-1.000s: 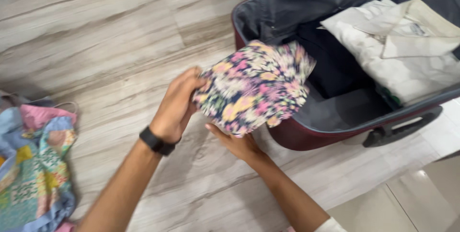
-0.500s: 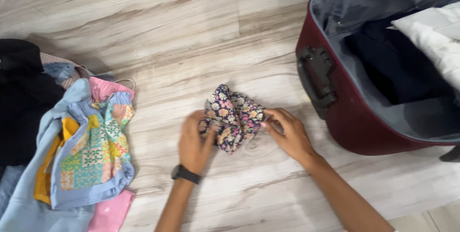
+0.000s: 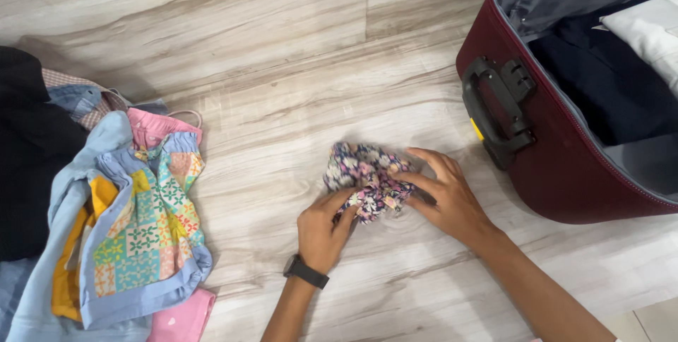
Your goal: The person folds and packs various items of clothing, including shirts, pants, a sweater, and shorts, into a red suitcase.
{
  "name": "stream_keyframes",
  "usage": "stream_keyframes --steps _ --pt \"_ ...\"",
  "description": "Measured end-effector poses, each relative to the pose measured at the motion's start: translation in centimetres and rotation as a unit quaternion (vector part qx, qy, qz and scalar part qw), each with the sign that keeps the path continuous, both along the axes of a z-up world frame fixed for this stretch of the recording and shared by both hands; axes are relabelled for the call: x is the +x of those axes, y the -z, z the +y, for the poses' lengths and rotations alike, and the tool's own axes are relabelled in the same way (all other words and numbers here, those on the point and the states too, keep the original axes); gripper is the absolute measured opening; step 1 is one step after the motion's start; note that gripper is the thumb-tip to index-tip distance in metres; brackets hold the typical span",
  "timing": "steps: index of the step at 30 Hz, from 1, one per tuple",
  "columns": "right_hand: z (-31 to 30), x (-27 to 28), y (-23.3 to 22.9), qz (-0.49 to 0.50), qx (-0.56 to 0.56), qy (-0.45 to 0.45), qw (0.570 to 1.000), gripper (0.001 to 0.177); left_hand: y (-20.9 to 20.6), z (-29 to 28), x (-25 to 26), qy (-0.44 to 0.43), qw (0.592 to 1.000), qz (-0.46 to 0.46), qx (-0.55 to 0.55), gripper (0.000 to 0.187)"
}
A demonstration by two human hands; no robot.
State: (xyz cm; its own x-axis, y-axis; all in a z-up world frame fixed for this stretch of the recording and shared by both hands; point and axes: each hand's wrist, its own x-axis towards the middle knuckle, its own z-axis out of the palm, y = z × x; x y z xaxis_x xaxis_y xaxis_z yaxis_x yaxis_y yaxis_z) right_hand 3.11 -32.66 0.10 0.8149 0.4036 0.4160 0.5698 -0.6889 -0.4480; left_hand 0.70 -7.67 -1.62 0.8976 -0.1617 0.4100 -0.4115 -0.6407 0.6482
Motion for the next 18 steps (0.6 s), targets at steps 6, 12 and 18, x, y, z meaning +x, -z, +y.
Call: stream_keyframes --steps 6,12,18 --pt "-0.8 0.3 2.0 0.091 0.157 0.002 0.983 0.027 5.2 1.3 1.3 -0.044 0.915 0.234 -0.327 0.029" --pt "-2.1 0.9 3.7 0.276 0.394 0.061 0.875 0.03 4.0 6.1 2.7 -0.122 0.818 0.118 -0.55 0.033" --pt "-2.6 1.8 3.9 0.329 0.43 0.142 0.829 0.035 -0.4 3.8 1.5 -0.227 0.954 -0.073 -0.182 0.033"
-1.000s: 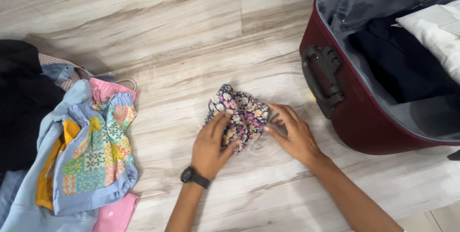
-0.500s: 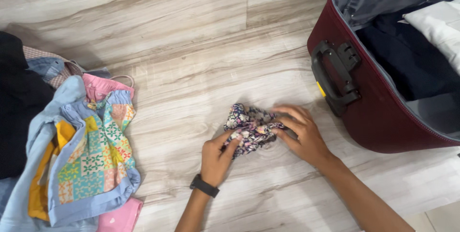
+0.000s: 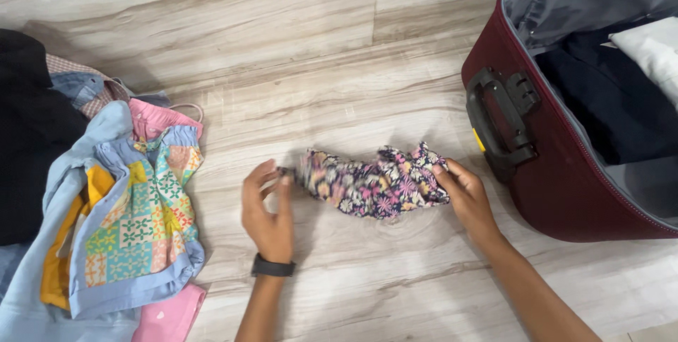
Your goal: The person folds and packs various items of clothing, including shirts, pants, a sweater, and shorts, into a red suitcase.
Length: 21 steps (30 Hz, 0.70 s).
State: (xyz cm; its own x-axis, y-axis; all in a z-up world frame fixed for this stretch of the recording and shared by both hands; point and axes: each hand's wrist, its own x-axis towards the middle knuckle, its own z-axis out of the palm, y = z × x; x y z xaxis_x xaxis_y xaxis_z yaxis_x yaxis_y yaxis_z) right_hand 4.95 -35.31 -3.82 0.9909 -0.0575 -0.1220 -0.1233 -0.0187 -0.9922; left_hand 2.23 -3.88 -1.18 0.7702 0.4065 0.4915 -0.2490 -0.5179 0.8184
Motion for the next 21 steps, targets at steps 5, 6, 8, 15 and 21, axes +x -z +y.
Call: stream_keyframes --steps 5,6,8,15,21 --pt "-0.3 -0.1 0.8 -0.037 0.013 -0.036 0.999 0.043 -0.5 -3.3 -1.2 0.12 0.977 -0.02 0.173 0.042" --pt "-0.4 -0.3 1.0 -0.035 0.011 -0.033 0.999 0.043 -0.6 -3.8 -1.4 0.175 0.964 -0.015 0.199 0.054" --pt "-0.5 -0.6 1.5 -0.045 0.021 -0.087 0.995 0.05 -1.2 -4.1 -1.5 0.181 0.957 -0.008 0.229 0.062" --pt "-0.7 -1.0 0.9 -0.08 -0.068 -0.136 0.985 0.046 -2.4 -4.4 -1.9 0.216 0.953 0.051 0.207 0.062" --pt "-2.2 -1.0 -1.3 -0.019 -0.052 -0.169 0.984 0.048 0.7 -4.9 -2.6 0.266 0.915 0.009 0.304 0.052"
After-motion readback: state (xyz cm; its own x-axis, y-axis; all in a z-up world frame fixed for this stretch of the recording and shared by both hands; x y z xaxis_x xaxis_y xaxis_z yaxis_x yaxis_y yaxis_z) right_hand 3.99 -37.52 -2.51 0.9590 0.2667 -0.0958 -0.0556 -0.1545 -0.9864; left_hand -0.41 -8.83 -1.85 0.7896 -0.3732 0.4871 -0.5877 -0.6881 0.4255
